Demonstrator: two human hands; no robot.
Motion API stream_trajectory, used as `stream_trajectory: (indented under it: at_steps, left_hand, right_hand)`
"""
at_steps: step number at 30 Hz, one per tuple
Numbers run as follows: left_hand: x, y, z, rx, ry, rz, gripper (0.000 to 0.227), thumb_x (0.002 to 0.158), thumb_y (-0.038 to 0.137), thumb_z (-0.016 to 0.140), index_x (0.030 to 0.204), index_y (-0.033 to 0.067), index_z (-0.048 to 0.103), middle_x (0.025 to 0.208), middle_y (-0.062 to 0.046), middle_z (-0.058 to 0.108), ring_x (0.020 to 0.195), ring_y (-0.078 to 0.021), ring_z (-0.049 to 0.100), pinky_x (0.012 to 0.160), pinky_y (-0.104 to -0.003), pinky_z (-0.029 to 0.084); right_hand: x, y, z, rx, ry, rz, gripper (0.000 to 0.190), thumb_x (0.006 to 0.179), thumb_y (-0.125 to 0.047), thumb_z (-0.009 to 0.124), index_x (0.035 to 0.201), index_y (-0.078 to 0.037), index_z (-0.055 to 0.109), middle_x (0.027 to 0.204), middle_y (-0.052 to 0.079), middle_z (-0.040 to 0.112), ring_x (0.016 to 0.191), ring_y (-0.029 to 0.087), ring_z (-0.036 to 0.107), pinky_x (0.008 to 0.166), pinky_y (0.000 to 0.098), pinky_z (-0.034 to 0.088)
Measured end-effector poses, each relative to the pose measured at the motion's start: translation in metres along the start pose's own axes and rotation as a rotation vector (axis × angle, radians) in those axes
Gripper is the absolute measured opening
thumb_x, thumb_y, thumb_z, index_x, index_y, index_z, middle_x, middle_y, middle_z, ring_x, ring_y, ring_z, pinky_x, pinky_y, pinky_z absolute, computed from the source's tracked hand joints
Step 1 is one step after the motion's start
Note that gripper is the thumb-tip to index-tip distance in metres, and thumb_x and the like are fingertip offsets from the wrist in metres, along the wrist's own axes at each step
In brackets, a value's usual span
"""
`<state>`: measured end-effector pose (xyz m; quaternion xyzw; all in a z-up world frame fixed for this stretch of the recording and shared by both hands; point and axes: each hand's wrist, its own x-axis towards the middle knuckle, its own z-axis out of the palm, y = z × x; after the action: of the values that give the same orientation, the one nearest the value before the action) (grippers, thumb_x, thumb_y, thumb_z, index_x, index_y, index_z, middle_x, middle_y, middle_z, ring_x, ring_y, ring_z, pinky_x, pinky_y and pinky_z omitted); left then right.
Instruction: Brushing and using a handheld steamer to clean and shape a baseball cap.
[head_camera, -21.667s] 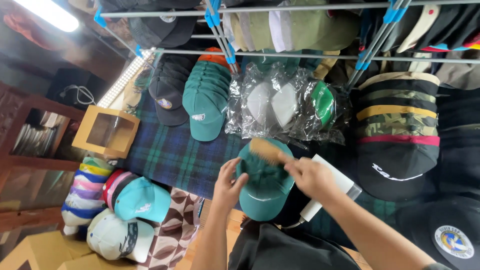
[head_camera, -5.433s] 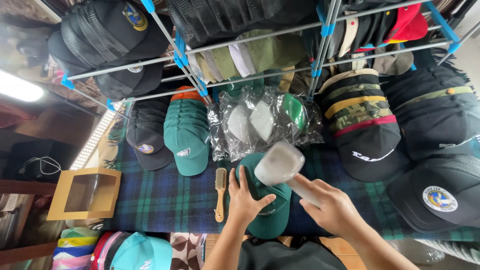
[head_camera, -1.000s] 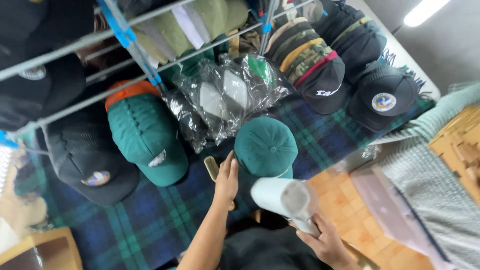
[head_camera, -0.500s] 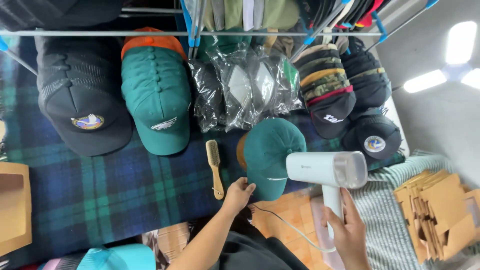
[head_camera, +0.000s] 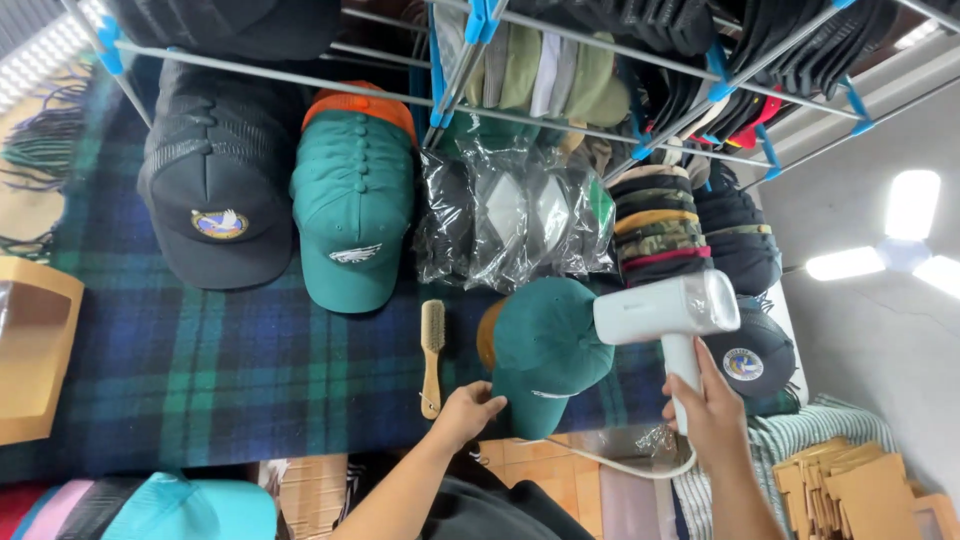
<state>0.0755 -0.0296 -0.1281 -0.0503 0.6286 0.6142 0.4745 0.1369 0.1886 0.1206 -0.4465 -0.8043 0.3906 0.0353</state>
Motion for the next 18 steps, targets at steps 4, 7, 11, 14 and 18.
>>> stream_trajectory:
  at_steps: [4,7,11,14,18]
  left_hand:
    - [-0.008,0.015,0.003,-0.045,0.033,0.036,0.021,0.094,0.030,0.070,0.108,0.0149,0.074,0.109,0.000,0.079,0.106,-0.0149,0.071,0.097,-0.031,0.052]
    - [-0.004,0.012,0.009,-0.154,0.057,0.058,0.014,0.093,0.026,0.074,0.100,0.0141,0.074,0.099,0.000,0.077,0.097,-0.0141,0.070,0.093,-0.031,0.052]
    - [0.003,0.005,0.013,-0.241,0.094,0.070,0.012,0.090,0.024,0.078,0.094,0.0147,0.072,0.092,0.001,0.075,0.090,-0.0138,0.068,0.089,-0.030,0.053]
    - [0.008,-0.004,0.018,-0.340,0.121,0.084,0.014,0.089,0.024,0.080,0.095,0.0145,0.071,0.086,0.002,0.072,0.084,-0.0123,0.066,0.085,-0.028,0.053]
    - [0.017,-0.019,0.028,-0.443,0.173,0.111,0.019,0.086,0.025,0.083,0.099,0.0143,0.074,0.085,0.003,0.071,0.082,-0.0110,0.065,0.086,-0.027,0.051]
  right_hand:
    - [0.044,-0.009,-0.023,-0.129,-0.192,-0.094,0.078,0.091,-0.010,0.067,0.163,-0.027,0.043,0.091,0.017,0.069,0.064,0.026,0.058,0.065,0.0374,0.050]
    - [0.056,-0.036,-0.022,-0.333,-0.318,-0.100,0.075,0.094,-0.014,0.065,0.163,-0.033,0.041,0.075,0.020,0.068,0.068,0.025,0.061,0.065,0.0375,0.052]
    - [0.077,-0.075,-0.016,-0.448,-0.365,-0.195,0.073,0.092,-0.020,0.068,0.160,-0.035,0.047,0.087,0.014,0.069,0.070,0.022,0.063,0.067,0.0367,0.055]
    - [0.088,-0.110,-0.007,-0.629,-0.469,-0.314,0.071,0.090,-0.023,0.069,0.157,-0.039,0.050,0.100,0.005,0.069,0.072,0.020,0.068,0.079,0.0316,0.050]
    - [0.065,-0.168,0.028,-1.020,-0.480,-0.384,0.066,0.098,-0.041,0.058,0.160,-0.052,0.039,0.081,0.010,0.072,0.069,0.021,0.063,0.083,0.0276,0.046]
